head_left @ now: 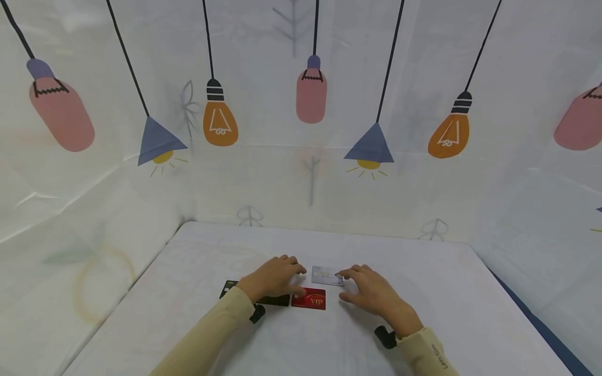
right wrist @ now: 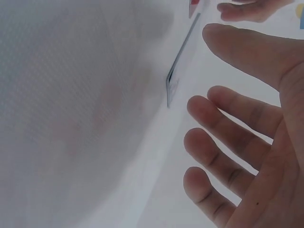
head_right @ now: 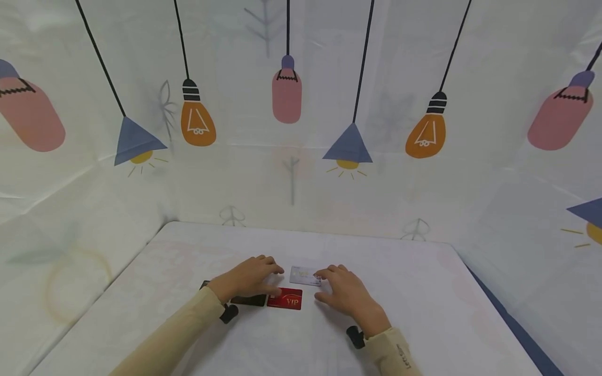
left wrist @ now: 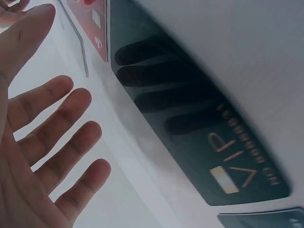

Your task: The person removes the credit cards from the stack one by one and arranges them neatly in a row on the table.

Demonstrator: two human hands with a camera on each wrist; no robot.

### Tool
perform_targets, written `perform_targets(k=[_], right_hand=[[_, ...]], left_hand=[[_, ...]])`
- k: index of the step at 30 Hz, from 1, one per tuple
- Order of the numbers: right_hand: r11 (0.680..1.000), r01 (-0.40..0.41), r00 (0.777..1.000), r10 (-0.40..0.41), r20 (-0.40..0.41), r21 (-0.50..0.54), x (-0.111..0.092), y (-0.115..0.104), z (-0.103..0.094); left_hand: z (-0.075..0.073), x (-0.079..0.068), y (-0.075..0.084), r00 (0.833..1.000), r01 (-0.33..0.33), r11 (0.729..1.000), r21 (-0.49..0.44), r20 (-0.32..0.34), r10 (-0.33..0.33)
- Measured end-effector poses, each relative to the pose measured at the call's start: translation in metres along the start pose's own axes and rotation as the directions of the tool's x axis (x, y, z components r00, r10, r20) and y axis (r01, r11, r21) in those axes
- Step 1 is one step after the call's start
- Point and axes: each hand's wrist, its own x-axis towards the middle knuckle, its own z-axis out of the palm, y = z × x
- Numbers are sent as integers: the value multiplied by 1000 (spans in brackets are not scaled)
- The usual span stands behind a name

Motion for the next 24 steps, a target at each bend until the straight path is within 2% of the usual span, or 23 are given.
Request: perform_targets(k=[9, 24], right_hand=[[999, -46, 999, 46, 5, -2, -1, 7, -2], [998, -68, 998, 68, 0, 2, -3, 24, -3]], left_hand=[[-5, 18, -1, 1000, 7, 1000, 16, 8, -7], [2, 47, 1, 999, 0, 1000, -7, 45, 0]])
